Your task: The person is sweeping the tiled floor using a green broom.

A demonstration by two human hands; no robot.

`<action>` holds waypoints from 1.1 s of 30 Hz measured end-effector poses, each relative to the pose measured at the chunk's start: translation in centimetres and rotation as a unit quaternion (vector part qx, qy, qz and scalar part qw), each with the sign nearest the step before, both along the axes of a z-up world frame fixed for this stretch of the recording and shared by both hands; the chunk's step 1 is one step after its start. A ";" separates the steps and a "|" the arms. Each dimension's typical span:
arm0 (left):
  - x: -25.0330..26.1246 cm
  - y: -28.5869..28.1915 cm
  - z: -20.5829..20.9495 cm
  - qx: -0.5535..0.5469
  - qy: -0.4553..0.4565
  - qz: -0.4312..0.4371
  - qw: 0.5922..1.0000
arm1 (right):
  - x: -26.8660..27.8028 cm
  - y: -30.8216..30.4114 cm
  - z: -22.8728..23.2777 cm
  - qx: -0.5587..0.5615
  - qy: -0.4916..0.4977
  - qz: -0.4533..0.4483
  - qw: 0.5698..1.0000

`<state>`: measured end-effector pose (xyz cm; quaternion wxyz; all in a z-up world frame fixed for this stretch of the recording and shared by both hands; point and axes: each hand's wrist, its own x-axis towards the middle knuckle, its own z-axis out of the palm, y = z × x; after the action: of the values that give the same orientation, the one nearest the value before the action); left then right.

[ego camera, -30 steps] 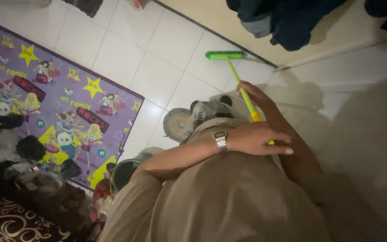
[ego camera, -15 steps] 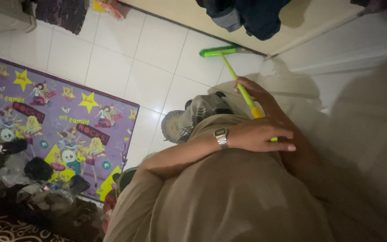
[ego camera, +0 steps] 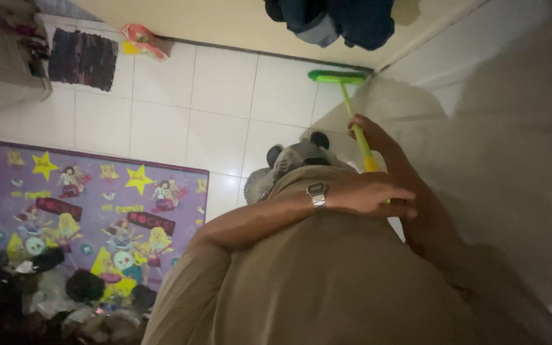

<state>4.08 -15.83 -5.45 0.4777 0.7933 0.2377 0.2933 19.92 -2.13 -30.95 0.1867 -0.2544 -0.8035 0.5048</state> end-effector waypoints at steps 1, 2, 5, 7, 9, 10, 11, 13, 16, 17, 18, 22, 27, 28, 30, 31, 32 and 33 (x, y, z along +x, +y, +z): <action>-0.7 -0.5 -0.4 -0.003 0.001 -0.006 1.000 | -0.3 -0.9 -0.4 -0.003 0.001 -0.006 1.000; -1.4 -0.9 -0.8 -0.033 0.028 -0.033 0.999 | -0.6 -1.8 -0.8 0.020 -0.026 -0.024 0.999; -3.9 -1.5 1.0 -0.109 0.043 -0.102 0.988 | -1.7 -4.8 -1.0 -0.063 -0.087 -0.110 0.988; -5.3 -1.8 2.1 -0.158 0.036 -0.137 0.977 | -2.7 -6.2 -1.6 -0.170 -0.113 -0.170 0.964; -6.6 -2.5 2.8 -0.140 0.060 -0.129 0.980 | -3.9 -7.2 -1.9 -0.189 -0.080 -0.175 0.963; -7.0 -2.9 2.6 -0.140 0.061 -0.133 0.979 | -4.6 -7.5 -1.4 -0.190 -0.079 -0.178 0.962; -7.3 -3.4 2.5 -0.127 0.055 -0.129 0.982 | -5.0 -8.1 -0.9 -0.194 -0.090 -0.199 0.956; -7.7 -4.0 2.7 -0.115 0.050 -0.130 0.984 | -5.6 -9.2 -0.4 -0.200 -0.101 -0.224 0.949; -7.9 -4.2 2.9 -0.119 0.064 -0.145 0.980 | -5.8 -9.8 -0.8 -0.226 -0.095 -0.260 0.934; -7.7 -4.4 2.4 -0.118 0.049 -0.152 0.980 | -5.7 -10.0 -1.2 -0.170 -0.115 -0.242 0.948; -7.4 -4.6 1.9 -0.116 0.033 -0.159 0.980 | -5.5 -10.3 -1.6 -0.113 -0.135 -0.222 0.959; -6.9 -4.9 1.9 -0.114 0.040 -0.163 0.979 | -5.0 -10.9 -2.9 -0.208 -0.058 -0.265 0.940; -6.2 -4.4 3.2 -0.121 0.044 -0.139 0.982 | -2.8 -10.7 -8.0 -0.547 0.179 -0.307 0.758; -5.9 -4.7 3.4 -0.125 0.043 -0.143 0.981 | -3.1 -11.2 -5.4 -0.549 0.179 -0.310 0.755; -5.4 -4.7 3.5 -0.106 0.055 -0.135 0.984 | -3.9 -10.7 -0.4 -0.162 -0.054 -0.272 0.947; -5.1 -4.7 3.1 -0.104 0.057 -0.135 0.984 | -3.6 -10.3 -1.4 -0.160 -0.053 -0.272 0.947; -4.8 -4.7 2.7 -0.093 0.027 -0.126 0.987 | -3.2 -9.8 -2.3 -0.141 -0.033 -0.243 0.959; -4.7 -5.1 2.4 -0.088 -0.002 -0.117 0.989 | -3.1 -10.1 -3.2 -0.126 -0.013 -0.213 0.969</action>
<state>-0.60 -20.92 -3.02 0.5769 0.7701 0.1668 0.2150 16.82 -12.24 -34.11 0.2459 -0.4475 -0.6630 0.5475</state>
